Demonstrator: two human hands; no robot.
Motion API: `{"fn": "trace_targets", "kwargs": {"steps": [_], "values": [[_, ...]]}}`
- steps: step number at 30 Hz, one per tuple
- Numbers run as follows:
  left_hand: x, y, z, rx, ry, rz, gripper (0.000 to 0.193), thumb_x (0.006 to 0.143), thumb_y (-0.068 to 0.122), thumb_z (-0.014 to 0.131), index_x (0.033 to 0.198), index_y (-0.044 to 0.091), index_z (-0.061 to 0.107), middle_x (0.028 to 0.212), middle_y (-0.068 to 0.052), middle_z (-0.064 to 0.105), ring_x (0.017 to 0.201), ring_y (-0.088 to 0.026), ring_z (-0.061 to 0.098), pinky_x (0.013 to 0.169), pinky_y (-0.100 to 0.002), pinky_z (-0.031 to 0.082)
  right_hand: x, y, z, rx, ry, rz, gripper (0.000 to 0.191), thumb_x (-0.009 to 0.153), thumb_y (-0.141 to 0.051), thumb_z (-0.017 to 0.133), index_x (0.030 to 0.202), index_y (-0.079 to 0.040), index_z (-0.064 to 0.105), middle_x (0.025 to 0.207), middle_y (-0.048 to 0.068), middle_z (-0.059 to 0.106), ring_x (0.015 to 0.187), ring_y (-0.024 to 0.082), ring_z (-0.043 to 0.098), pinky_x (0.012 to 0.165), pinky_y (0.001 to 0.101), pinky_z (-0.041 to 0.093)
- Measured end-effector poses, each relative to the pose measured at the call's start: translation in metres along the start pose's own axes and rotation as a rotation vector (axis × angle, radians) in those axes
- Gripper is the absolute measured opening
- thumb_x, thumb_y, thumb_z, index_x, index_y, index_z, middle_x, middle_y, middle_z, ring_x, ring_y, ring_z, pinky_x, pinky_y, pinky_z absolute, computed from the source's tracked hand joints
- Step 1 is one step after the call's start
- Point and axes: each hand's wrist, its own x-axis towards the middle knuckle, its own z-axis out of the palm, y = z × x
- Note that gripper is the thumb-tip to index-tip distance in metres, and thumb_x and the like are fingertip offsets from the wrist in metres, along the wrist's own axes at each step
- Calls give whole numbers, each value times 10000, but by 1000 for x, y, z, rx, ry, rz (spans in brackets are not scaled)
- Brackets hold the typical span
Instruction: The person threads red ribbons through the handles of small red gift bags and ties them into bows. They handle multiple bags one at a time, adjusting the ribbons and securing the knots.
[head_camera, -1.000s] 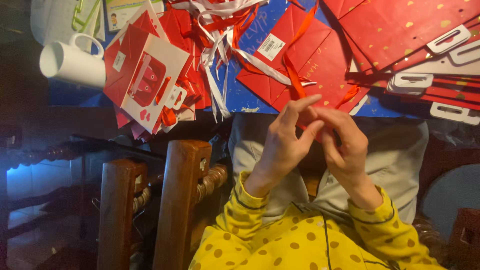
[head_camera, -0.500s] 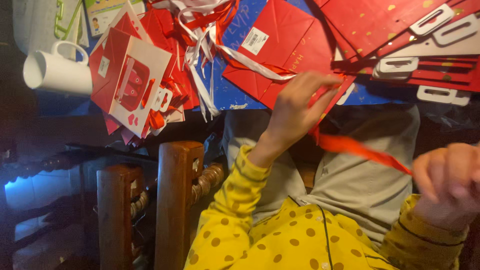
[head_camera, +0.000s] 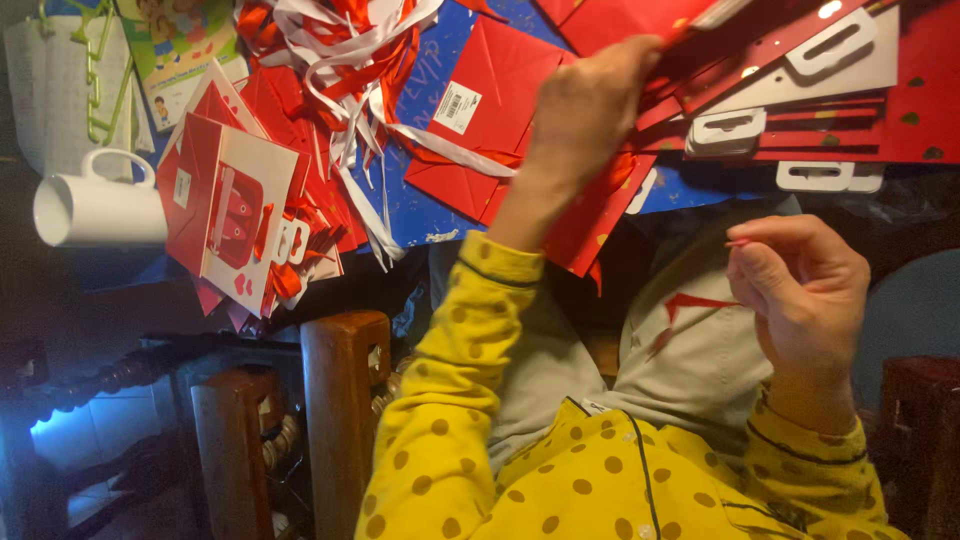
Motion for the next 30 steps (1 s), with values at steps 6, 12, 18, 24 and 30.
{"fn": "trace_targets", "kwargs": {"steps": [6,12,18,24,30], "values": [[-64,50,-98,514,-171,96,55,951,88,609,996,111,589,785,-56,579,688,-236,656,551,-384,502,0,8,8,-107,72,61,78,1054,30,629,1123,43,661,884,20,640,696,47,508,599,204,374],[-110,84,-90,267,-275,54,144,960,142,666,938,88,534,893,-87,573,928,-282,675,741,-377,557,-3,24,25,-18,24,145,38,1065,22,650,1085,39,677,906,36,638,679,32,501,621,193,376],[-109,74,-74,23,-164,-95,268,882,214,752,1074,73,628,992,-85,625,968,-280,651,772,-376,541,0,27,29,-138,0,11,9,1059,29,662,1060,34,655,1084,78,641,857,94,614,786,231,510],[-114,71,-65,49,-123,-147,438,920,320,779,1258,82,634,1037,-60,624,976,-255,644,811,-354,547,-3,38,30,-215,37,-139,45,1113,44,679,1114,35,634,1197,84,617,984,103,629,923,226,544],[-113,72,-59,98,-153,-162,500,904,321,779,1306,67,628,1040,-83,637,973,-266,643,793,-362,544,-4,40,32,-249,115,-242,70,1146,41,684,1131,30,616,1194,77,582,955,90,602,949,206,543]]}}
